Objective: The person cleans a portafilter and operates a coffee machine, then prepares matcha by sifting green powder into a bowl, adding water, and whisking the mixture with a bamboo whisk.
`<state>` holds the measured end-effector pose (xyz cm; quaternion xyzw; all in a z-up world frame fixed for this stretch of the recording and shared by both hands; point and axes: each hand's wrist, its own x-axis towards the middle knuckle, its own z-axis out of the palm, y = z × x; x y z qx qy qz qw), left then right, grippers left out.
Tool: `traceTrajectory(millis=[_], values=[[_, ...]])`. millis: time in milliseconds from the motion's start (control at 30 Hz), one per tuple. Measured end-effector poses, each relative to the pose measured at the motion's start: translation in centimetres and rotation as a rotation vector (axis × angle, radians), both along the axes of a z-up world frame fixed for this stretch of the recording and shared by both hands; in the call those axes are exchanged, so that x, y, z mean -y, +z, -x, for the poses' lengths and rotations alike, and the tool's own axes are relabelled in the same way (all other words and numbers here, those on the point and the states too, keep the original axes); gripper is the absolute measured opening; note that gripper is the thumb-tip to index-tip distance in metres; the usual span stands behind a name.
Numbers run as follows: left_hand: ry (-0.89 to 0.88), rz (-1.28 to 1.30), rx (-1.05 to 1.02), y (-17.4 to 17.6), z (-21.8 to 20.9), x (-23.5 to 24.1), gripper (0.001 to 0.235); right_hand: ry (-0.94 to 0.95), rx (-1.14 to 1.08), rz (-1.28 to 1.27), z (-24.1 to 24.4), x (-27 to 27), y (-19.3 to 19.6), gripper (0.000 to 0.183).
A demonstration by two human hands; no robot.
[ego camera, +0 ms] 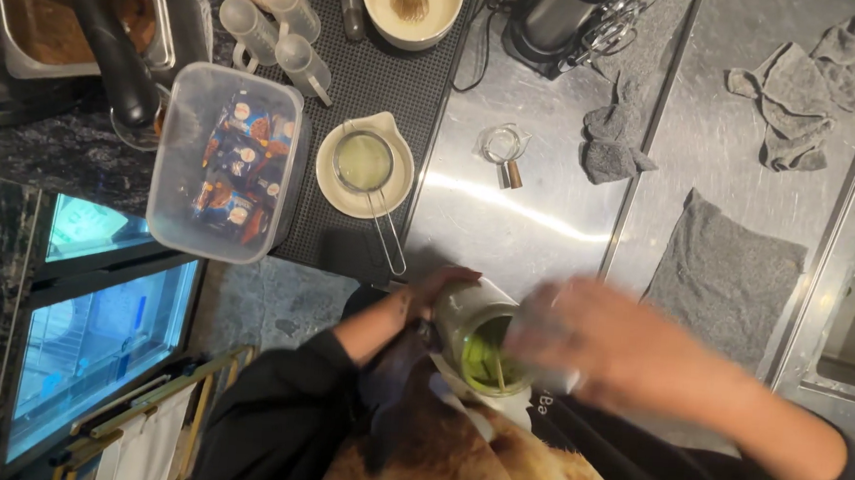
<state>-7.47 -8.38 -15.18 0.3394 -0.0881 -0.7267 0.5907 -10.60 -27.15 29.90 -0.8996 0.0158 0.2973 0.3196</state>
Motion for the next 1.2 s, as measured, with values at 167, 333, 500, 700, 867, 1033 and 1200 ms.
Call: traceTrajectory(millis=[167, 333, 500, 700, 867, 1033, 1200], values=[[-0.067, 0.251, -0.666, 12.2, -3.0, -0.3, 0.081, -0.444, 0.071, 0.273, 6.0, 8.4, -18.9, 0.112], [0.117, 0.197, -0.715, 14.2, -2.6, -0.1, 0.085, -0.637, 0.127, 0.448, 8.7, 6.0, -33.6, 0.114], [0.138, 0.261, -0.748, 15.6, -2.5, -0.4, 0.081, -0.672, 0.173, 0.424, 7.7, 6.1, -32.5, 0.114], [0.321, 0.170, -0.844, 19.0, -2.0, -0.3, 0.076, -0.798, 0.994, 0.092, 8.1, 5.9, -17.7, 0.014], [0.472, 0.381, -0.607, 22.7, -3.7, -1.6, 0.090, -0.380, 1.075, 0.027, 6.6, -1.9, -2.0, 0.014], [0.765, 0.440, -0.485, 25.7, -5.4, -4.3, 0.091, 0.117, 0.668, 0.531, 2.4, -4.0, -0.6, 0.023], [0.950, 0.484, -0.102, 23.2, -6.1, -7.3, 0.085, 0.226, 0.719, 0.560, -0.9, -5.9, -1.9, 0.010]])
